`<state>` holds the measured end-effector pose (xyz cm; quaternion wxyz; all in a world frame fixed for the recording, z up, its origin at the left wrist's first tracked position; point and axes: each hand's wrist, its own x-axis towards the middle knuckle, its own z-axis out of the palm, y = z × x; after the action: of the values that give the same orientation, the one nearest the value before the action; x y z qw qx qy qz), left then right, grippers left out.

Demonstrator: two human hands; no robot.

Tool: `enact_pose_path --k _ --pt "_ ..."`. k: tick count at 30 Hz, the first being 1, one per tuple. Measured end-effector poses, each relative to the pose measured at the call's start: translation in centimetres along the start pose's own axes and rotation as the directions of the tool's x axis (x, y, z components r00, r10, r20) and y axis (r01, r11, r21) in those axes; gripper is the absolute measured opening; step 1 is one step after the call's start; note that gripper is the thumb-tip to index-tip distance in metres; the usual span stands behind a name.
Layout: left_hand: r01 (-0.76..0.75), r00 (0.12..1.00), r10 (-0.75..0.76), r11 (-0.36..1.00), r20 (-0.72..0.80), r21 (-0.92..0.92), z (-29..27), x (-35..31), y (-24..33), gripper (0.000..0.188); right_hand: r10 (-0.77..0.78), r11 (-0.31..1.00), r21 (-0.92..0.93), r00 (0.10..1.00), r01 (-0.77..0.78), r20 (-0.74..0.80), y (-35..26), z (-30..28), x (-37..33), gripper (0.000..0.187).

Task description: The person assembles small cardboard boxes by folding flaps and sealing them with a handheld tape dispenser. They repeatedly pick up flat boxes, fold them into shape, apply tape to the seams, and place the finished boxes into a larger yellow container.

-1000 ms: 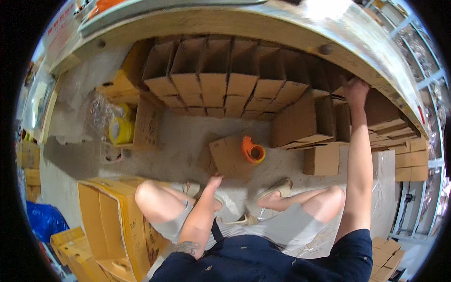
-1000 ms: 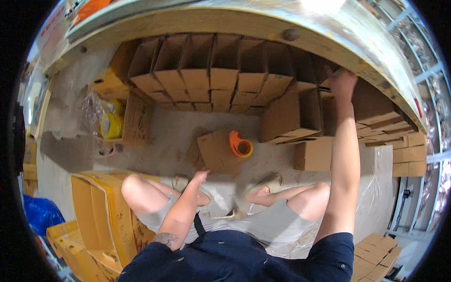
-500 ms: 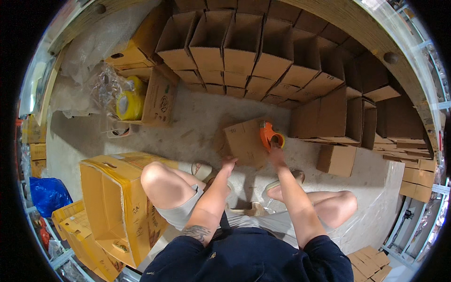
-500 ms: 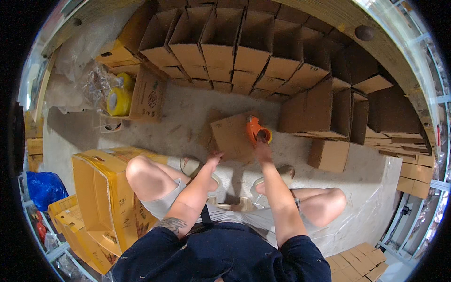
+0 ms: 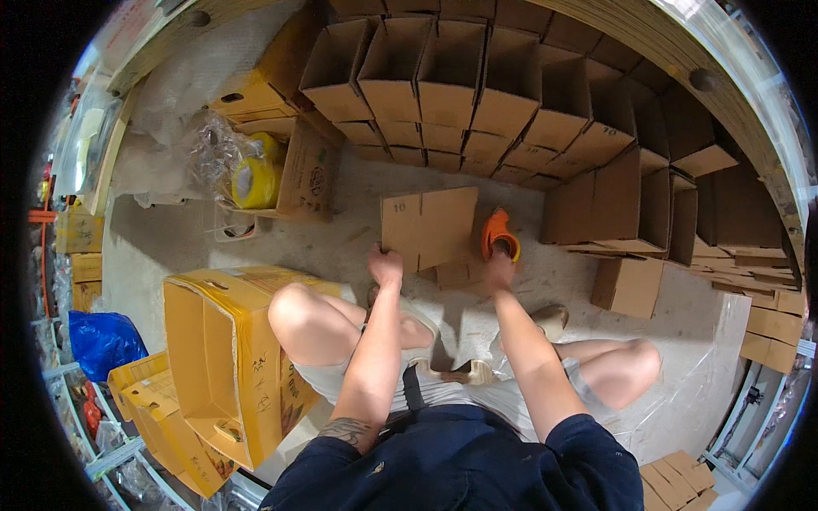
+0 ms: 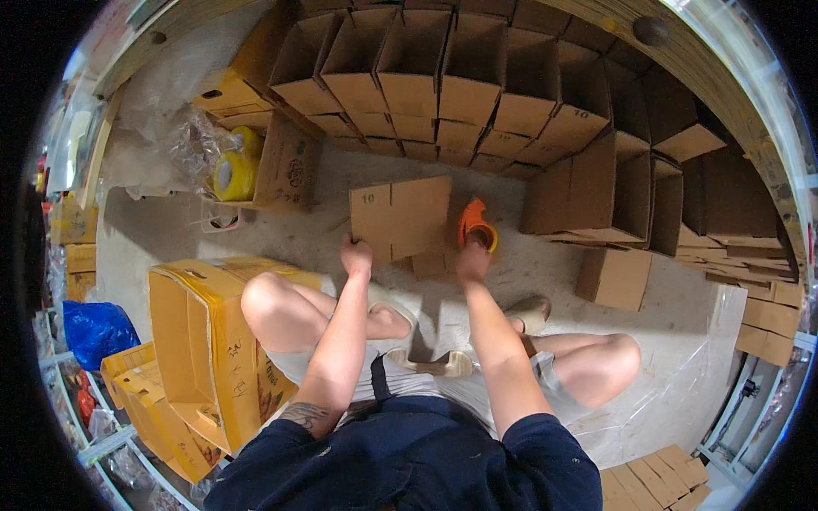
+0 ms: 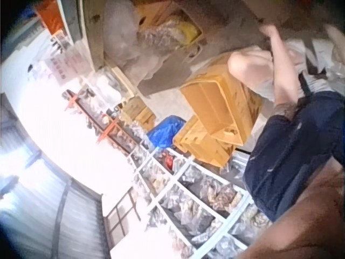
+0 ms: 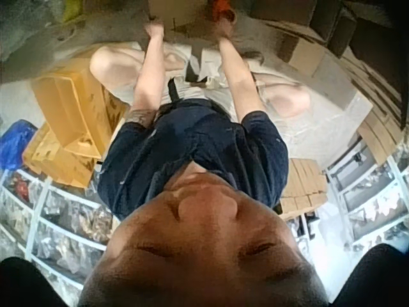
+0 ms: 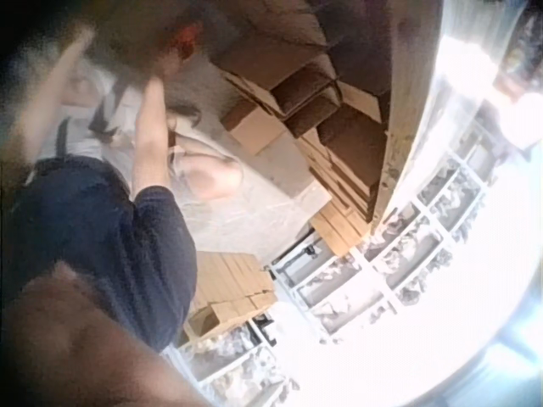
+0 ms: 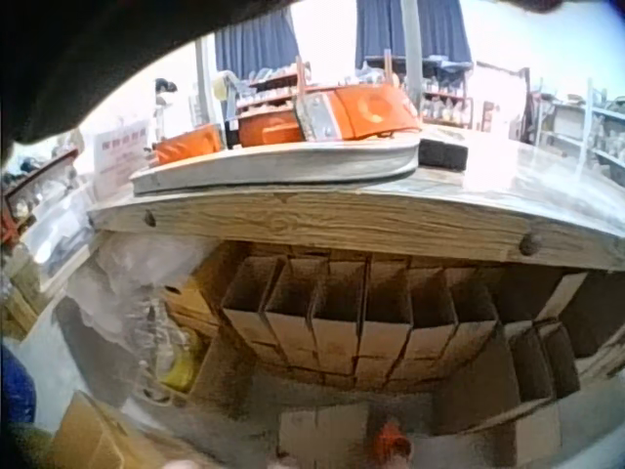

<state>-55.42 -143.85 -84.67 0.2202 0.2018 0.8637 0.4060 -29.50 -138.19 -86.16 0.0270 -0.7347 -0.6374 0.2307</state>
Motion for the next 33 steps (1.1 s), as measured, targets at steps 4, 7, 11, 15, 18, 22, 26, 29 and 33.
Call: enact_pose_path --k 4,7,11,15,18,22,26,29,33 --pt "-0.074 0.992 0.046 0.966 0.117 0.246 -1.7 -0.7 0.8 0.026 0.045 0.874 0.486 0.999 -0.026 -0.028 -0.8 -0.8 0.5 0.031" --pt "-0.09 0.98 0.055 0.98 0.191 0.178 -2.2 -1.9 1.8 0.034 -0.01 0.36 0.932 1.0 0.03 -0.028 -1.0 -2.7 0.0 0.037" --pt "-0.022 0.932 0.13 0.952 0.337 -0.305 -1.9 -3.2 4.5 0.065 0.031 0.295 0.952 0.995 0.084 -0.098 -2.2 -4.7 -3.0 0.031" --pt "0.046 0.937 0.098 0.916 0.334 -0.399 -2.4 -3.5 5.7 0.072 0.091 0.426 0.893 0.975 0.145 -0.201 -3.7 -5.5 -6.2 0.029" --pt "0.105 0.95 0.036 0.898 0.309 -0.428 -2.8 -3.8 5.2 0.065 -0.064 0.567 0.77 0.948 0.292 -0.313 -4.8 -6.0 -8.1 0.035" --pt "0.141 0.951 0.012 0.87 0.307 -0.473 -2.2 -4.5 4.1 0.052 -0.23 0.65 0.622 0.893 0.437 -0.387 -5.8 -7.4 -8.8 0.042" --pt "0.267 0.877 0.158 0.625 0.454 -0.733 -0.9 -4.9 3.4 0.053 -0.237 0.623 0.633 0.882 0.46 -0.408 -6.7 -8.2 -7.2 0.063" --pt "0.344 0.769 0.174 0.698 0.615 -0.627 -0.1 -4.9 2.7 0.061 -0.271 0.723 0.552 0.906 0.415 -0.326 -7.0 -8.0 -6.2 0.07" --pt "0.381 0.721 0.16 0.721 0.674 -0.578 0.8 -3.9 1.4 0.067 -0.398 0.808 0.395 0.899 0.437 -0.181 -6.1 -7.5 -6.9 0.064"
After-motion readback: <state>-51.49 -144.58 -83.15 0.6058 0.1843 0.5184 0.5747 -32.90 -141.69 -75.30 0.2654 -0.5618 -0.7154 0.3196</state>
